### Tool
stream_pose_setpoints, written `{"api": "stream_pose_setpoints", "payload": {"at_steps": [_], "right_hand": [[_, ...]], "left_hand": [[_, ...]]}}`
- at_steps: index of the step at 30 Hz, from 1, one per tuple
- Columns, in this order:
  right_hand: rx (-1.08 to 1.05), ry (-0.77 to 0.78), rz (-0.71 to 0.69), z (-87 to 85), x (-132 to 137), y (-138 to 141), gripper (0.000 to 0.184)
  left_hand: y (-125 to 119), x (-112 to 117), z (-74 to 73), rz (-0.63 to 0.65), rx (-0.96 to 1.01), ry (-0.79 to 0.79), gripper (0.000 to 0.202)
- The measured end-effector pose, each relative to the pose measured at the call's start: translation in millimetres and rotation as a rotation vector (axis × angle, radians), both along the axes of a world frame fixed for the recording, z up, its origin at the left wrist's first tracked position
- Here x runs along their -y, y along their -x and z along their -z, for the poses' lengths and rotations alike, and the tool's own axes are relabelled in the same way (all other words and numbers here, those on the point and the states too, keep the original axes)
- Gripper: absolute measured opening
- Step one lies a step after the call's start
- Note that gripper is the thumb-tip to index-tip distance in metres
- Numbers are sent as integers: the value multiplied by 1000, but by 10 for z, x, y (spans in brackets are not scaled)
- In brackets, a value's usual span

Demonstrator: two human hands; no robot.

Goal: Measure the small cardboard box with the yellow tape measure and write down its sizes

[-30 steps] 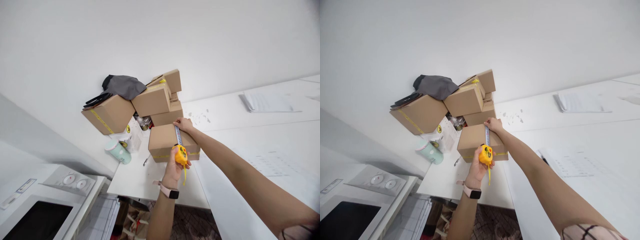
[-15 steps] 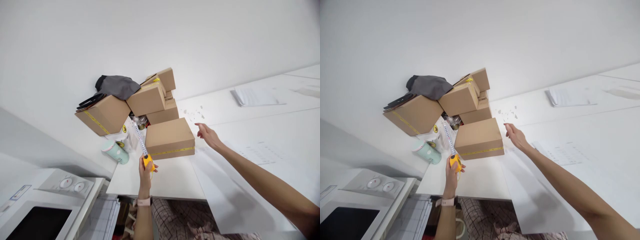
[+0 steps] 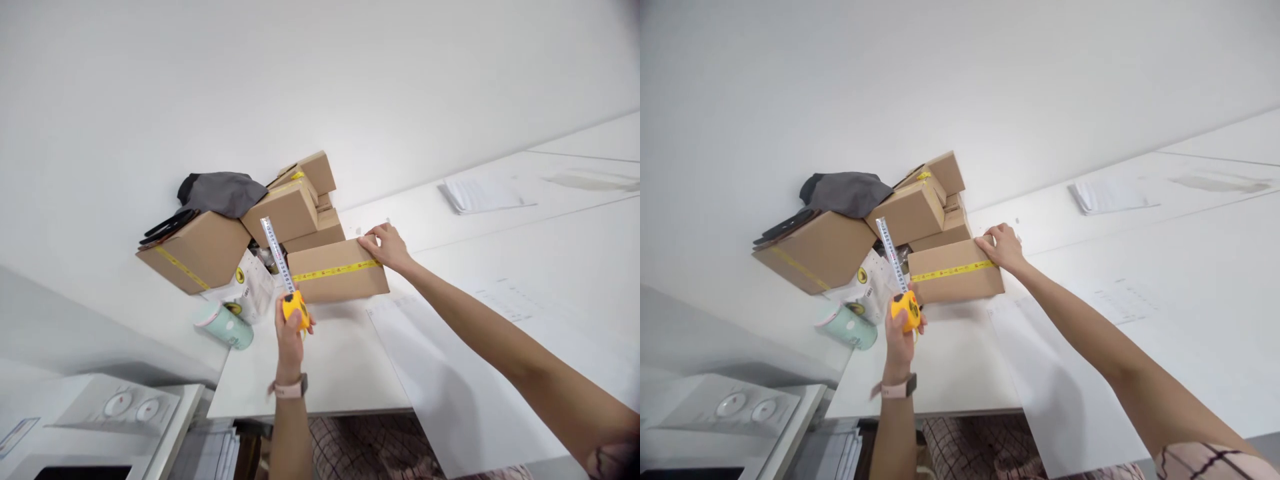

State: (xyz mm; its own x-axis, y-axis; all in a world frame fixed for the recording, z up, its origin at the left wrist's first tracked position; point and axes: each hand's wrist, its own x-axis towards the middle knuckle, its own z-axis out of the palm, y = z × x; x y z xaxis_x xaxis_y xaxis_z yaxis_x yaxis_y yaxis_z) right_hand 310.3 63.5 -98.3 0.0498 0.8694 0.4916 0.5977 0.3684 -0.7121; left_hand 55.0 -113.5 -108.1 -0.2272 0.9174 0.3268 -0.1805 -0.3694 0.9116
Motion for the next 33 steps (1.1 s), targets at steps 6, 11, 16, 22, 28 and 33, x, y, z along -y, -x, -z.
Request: {"api": "stream_pose_setpoints", "payload": {"at_steps": [6, 11, 16, 22, 28, 33], "right_hand": [[83, -170, -160, 17, -184, 199, 29], [263, -267, -109, -16, -151, 256, 42], [498, -309, -69, -7, -181, 267, 65], [676, -339, -80, -12, -213, 270, 68], [688, -335, -82, -28, -220, 272, 65], [671, -327, -91, -9, -228, 271, 65]], "left_hand": [[-604, 110, 495, 314, 76, 167, 52], [-628, -48, 595, 375, 110, 237, 51], [-578, -110, 580, 383, 125, 249, 50], [-612, -99, 674, 380, 124, 258, 56], [-560, -170, 830, 424, 103, 243, 64], [-489, -213, 907, 478, 122, 230, 71]]}}
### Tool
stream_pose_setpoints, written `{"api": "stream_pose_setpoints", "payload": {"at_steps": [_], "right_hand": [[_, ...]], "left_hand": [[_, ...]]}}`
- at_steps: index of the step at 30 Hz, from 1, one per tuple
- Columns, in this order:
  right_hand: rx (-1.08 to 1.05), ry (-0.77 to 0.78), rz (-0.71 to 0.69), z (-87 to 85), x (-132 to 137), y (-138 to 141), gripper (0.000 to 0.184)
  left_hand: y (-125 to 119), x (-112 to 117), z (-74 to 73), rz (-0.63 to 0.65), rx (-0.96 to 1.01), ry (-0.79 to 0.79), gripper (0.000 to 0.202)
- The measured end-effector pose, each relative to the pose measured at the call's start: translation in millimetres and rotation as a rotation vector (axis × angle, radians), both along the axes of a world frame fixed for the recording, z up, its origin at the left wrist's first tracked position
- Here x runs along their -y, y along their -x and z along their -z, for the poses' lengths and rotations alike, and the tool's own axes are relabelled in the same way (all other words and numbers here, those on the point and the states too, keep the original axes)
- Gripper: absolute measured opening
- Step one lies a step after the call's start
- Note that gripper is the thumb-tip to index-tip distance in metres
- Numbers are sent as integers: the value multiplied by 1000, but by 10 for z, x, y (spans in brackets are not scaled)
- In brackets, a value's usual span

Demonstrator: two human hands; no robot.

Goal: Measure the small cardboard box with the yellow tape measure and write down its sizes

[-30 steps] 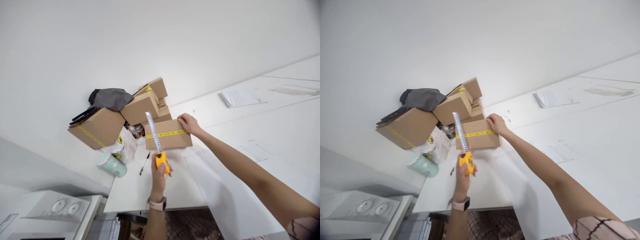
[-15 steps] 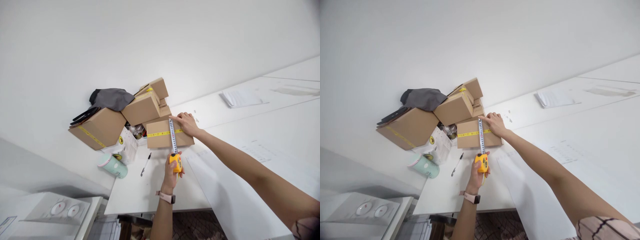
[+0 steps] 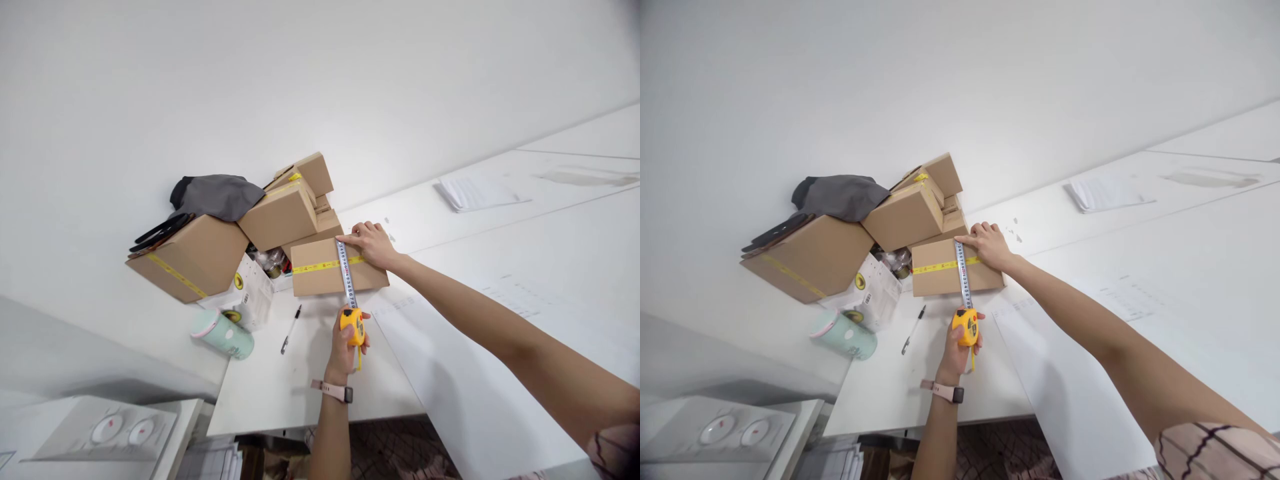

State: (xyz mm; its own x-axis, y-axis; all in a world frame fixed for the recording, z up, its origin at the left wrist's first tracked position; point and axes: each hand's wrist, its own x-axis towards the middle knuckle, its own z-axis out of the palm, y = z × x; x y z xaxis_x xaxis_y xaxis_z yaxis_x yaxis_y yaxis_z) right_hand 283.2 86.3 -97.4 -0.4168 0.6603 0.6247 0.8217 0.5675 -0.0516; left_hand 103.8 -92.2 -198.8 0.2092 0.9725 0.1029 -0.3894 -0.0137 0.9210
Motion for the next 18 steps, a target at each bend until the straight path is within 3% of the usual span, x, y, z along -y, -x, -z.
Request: {"api": "stream_pose_setpoints", "payload": {"at_steps": [6, 10, 14, 18], "right_hand": [[-53, -11, 10, 4, 18, 3, 58], [-147, -51, 46, 64, 234, 57, 44], [-180, -84, -21, 385, 744, 142, 40], [-293, 29, -233, 755, 1375, 32, 38]], "left_hand": [[-17, 66, -40, -24, -5, 3, 73], [22, 437, -122, -124, 38, -46, 74], [72, 938, -177, -165, -66, -23, 75], [94, 1281, -27, -3, -176, 66, 81]]}}
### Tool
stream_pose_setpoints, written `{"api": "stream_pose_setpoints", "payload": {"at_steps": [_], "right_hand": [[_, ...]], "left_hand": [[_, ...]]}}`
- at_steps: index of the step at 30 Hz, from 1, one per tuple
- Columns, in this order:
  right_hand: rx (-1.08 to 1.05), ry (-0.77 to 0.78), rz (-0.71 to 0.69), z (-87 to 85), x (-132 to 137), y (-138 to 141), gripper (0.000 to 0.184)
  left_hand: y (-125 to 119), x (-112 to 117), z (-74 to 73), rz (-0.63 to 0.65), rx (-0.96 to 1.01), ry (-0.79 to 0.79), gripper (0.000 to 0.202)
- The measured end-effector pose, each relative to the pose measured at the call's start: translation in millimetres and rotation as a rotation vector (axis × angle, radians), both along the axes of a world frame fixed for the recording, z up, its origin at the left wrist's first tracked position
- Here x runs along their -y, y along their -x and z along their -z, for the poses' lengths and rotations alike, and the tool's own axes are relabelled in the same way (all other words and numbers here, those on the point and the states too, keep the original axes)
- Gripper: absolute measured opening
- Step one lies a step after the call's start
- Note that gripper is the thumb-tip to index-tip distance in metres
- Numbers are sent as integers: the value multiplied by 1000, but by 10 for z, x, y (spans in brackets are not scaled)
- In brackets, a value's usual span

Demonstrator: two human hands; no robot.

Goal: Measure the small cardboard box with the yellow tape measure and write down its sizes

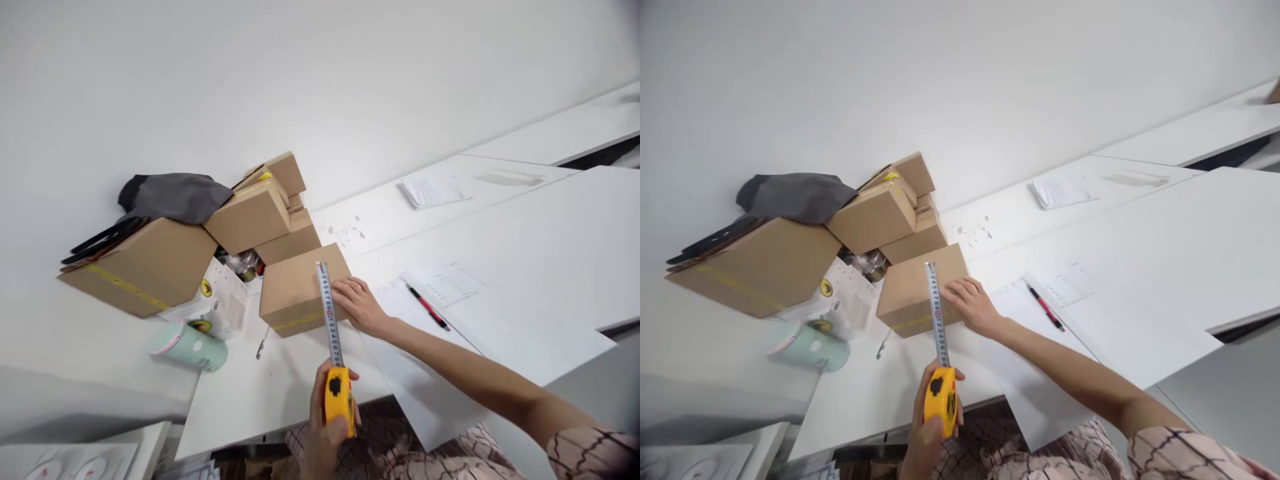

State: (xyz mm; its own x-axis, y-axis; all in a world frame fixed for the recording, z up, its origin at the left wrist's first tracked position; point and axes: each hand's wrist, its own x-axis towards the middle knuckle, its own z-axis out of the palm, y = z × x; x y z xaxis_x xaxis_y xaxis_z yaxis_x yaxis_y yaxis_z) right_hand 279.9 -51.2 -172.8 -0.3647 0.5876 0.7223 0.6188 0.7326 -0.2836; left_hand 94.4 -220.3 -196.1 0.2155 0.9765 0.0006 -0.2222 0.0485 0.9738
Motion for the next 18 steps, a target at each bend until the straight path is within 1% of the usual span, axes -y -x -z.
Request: {"api": "stream_pose_setpoints", "payload": {"at_steps": [1, 2, 3, 4, 5, 6, 8, 10, 12, 13, 14, 16, 17, 18], "right_hand": [[-120, 62, 17, 37, 144, -91, 37], [-275, 142, 63, 44, 277, -211, 37], [-440, 243, 116, 24, 399, -354, 39], [-578, 376, 137, -17, 510, -514, 43], [-680, 496, 120, -70, 609, -683, 48], [-731, 610, 85, -125, 696, -848, 49], [-749, 732, 89, -207, 840, -1121, 46], [-733, 748, 152, -216, 954, -1258, 45], [-712, 729, 216, -145, 1058, -1235, 47], [-691, 728, 224, -90, 1111, -1175, 48], [-661, 734, 213, -29, 1163, -1097, 47], [-588, 718, 151, 80, 1245, -950, 43], [-546, 671, 135, 121, 1259, -909, 40], [-503, 609, 149, 150, 1246, -906, 38]], "left_hand": [[6, 61, 65, 68, -18, 26, 84], [13, 116, 131, 135, -45, 56, 87], [19, 167, 190, 198, -88, 93, 89], [20, 212, 237, 249, -149, 132, 91], [15, 249, 267, 277, -223, 163, 91], [-3, 275, 280, 289, -301, 185, 90], [-89, 284, 251, 316, -411, 188, 90], [-248, 233, 166, 376, -411, 162, 93], [-460, 141, 56, 431, -354, 144, 104], [-572, 89, 0, 431, -346, 124, 110], [-678, 40, -52, 413, -361, 88, 114], [-846, -48, -135, 338, -445, -22, 113], [-896, -87, -163, 291, -495, -79, 110], [-921, -124, -183, 242, -538, -125, 107]]}}
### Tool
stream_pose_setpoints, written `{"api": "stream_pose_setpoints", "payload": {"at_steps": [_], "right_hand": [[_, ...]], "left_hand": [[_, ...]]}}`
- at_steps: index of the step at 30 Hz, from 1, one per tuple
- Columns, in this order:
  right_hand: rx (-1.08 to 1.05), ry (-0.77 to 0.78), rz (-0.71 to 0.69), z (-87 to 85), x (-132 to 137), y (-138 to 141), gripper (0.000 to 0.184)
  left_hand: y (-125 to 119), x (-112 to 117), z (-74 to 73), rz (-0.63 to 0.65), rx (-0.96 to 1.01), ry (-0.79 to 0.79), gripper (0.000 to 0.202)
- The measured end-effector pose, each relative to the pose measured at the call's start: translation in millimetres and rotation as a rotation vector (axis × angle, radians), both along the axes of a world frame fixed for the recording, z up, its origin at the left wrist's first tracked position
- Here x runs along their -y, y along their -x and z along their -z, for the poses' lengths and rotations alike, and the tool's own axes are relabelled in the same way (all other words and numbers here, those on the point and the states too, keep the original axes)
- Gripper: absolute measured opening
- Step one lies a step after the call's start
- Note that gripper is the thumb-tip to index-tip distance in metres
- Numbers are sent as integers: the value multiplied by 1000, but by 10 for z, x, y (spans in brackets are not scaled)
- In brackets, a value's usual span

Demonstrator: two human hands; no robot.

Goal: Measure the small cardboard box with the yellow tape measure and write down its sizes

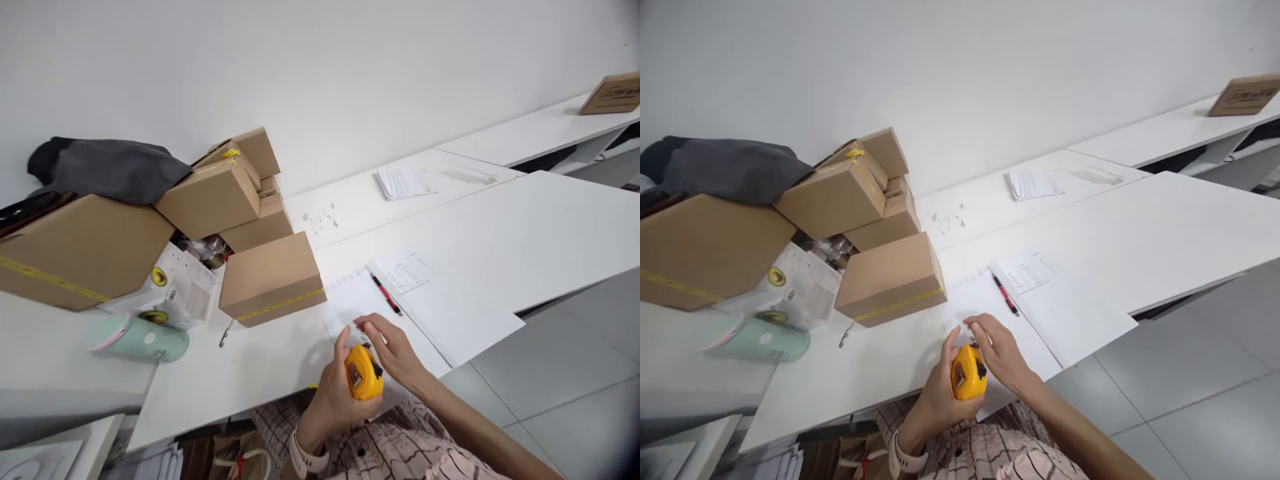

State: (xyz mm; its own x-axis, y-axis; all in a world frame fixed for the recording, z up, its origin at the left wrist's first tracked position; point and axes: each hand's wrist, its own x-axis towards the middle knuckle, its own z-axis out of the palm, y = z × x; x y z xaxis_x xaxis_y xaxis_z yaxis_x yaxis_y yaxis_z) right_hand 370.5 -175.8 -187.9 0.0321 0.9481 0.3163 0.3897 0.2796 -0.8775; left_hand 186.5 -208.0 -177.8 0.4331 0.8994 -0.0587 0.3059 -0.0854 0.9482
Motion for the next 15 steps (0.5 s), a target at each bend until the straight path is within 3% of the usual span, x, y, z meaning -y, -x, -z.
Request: {"api": "stream_pose_setpoints", "payload": {"at_steps": [3, 4, 6, 9, 12, 15], "right_hand": [[228, -64, 222, 51, -239, -218, 35], [320, 1, 311, 68, -373, -339, 34], [506, 197, 340, 116, -665, -572, 33], [750, 399, 182, 200, -1000, -762, 38], [894, 383, -41, 249, -1122, -786, 42], [845, 351, -188, 217, -1136, -849, 42]], "left_hand": [[78, -126, -20, -163, -63, -98, 100], [142, -178, -18, -228, -90, -116, 97], [293, -297, -3, -353, -196, -158, 91], [500, -491, 39, -437, -512, -224, 81], [633, -658, 96, -397, -866, -228, 73], [730, -752, 147, -340, -1063, -238, 68]]}}
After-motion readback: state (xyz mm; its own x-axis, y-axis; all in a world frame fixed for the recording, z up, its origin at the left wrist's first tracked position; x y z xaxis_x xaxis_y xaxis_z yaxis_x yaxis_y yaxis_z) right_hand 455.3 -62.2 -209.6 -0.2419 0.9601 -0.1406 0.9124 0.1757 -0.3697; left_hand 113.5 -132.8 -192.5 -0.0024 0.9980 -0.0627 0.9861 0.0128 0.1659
